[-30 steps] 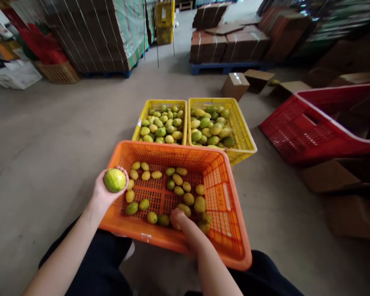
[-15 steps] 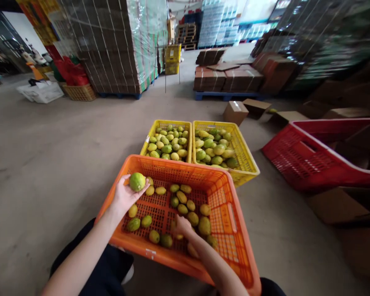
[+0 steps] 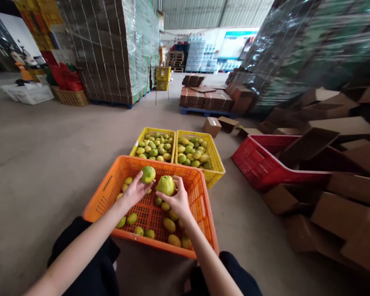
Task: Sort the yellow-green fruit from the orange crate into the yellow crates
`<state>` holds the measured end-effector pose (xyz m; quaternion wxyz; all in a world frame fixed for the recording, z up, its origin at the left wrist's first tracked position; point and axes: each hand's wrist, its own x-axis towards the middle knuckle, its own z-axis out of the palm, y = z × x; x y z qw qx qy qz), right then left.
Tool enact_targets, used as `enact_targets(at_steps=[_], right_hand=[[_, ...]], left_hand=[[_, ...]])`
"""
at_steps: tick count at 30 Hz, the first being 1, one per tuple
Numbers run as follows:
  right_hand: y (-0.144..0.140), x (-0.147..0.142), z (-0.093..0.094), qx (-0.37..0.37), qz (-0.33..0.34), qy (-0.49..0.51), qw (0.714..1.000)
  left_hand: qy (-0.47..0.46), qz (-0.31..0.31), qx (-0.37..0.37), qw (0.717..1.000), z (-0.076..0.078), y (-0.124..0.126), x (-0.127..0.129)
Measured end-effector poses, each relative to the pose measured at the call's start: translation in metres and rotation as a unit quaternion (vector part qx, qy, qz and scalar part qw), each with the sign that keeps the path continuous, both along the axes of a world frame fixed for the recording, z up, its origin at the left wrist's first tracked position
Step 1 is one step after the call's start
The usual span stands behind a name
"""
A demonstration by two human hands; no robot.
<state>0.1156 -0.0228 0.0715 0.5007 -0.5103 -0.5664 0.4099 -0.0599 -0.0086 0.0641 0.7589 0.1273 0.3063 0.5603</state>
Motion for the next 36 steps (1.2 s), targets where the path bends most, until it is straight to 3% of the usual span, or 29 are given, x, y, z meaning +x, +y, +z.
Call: enact_targets(at_steps=[3, 6, 10, 12, 16, 21, 27, 31, 36], right_hand=[[-0.005, -0.003, -0.007, 0.024, -0.017, -0.011, 1.0], [-0.005, 0.002, -0.003, 0.059, -0.034, -0.036, 0.997], [-0.009, 0.012, 0.009, 0.107, -0.009, -0.091, 0.99], [-0.009, 0.014, 0.014, 0.13, 0.009, -0.107, 0.986], [-0.009, 0.01, 0.019, 0.134, 0.016, -0.074, 0.988], [-0.01, 0.006, 0.022, 0.146, 0.006, -0.049, 0.988], [-0.01, 0.009, 0.024, 0.142, 0.024, -0.051, 0.988], [-0.014, 0.01, 0.025, 0.103, 0.032, -0.02, 0.994], [-0.016, 0.006, 0.025, 0.011, 0.003, 0.09, 0.996]], left_hand=[[0.059, 0.008, 0.111, 0.992, -0.003, -0.008, 0.008], [0.14, -0.006, 0.17, 0.975, -0.002, -0.011, 0.005], [0.324, -0.058, 0.259, 0.908, 0.006, -0.016, -0.004], [0.348, -0.04, 0.269, 0.897, 0.011, -0.02, -0.006], [0.305, -0.009, 0.254, 0.918, 0.023, -0.027, -0.003], [0.215, 0.01, 0.173, 0.961, 0.031, -0.024, 0.003], [0.226, 0.005, 0.178, 0.958, 0.032, -0.019, 0.0], [0.199, -0.007, 0.16, 0.967, 0.029, -0.017, -0.004], [0.125, -0.011, 0.113, 0.986, 0.023, -0.018, -0.004]])
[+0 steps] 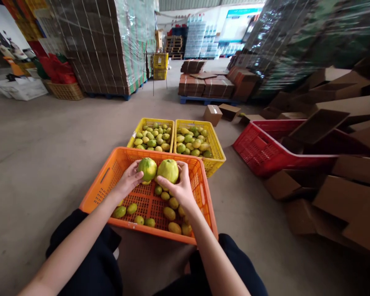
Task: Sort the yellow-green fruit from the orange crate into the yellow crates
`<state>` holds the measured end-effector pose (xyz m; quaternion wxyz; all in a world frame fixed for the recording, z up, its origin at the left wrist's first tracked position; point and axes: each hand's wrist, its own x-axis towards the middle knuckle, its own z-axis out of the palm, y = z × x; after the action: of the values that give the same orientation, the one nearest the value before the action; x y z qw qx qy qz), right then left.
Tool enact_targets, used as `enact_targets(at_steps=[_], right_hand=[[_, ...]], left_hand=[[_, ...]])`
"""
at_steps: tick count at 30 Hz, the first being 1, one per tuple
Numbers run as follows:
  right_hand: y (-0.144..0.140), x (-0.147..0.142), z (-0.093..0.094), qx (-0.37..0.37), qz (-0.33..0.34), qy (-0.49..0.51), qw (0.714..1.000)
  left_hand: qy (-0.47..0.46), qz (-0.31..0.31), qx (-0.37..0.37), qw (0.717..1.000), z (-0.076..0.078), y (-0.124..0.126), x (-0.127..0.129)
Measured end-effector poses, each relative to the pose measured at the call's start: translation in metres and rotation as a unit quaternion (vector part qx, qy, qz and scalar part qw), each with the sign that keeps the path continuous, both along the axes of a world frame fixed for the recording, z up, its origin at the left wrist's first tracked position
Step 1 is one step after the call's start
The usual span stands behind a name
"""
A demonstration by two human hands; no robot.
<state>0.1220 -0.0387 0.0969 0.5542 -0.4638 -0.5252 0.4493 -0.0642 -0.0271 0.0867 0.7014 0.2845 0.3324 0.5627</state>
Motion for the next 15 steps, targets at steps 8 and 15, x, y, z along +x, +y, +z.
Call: enact_targets(at_steps=[8, 15], right_hand=[[0.01, -0.009, -0.001, -0.147, 0.058, 0.149, 0.976], [0.014, -0.011, -0.011, -0.219, -0.025, 0.157, 0.963]], left_hand=[[-0.075, -0.021, -0.14, 0.987, -0.005, 0.004, 0.003], [-0.079, -0.051, -0.219, 0.971, -0.013, 0.007, 0.013]])
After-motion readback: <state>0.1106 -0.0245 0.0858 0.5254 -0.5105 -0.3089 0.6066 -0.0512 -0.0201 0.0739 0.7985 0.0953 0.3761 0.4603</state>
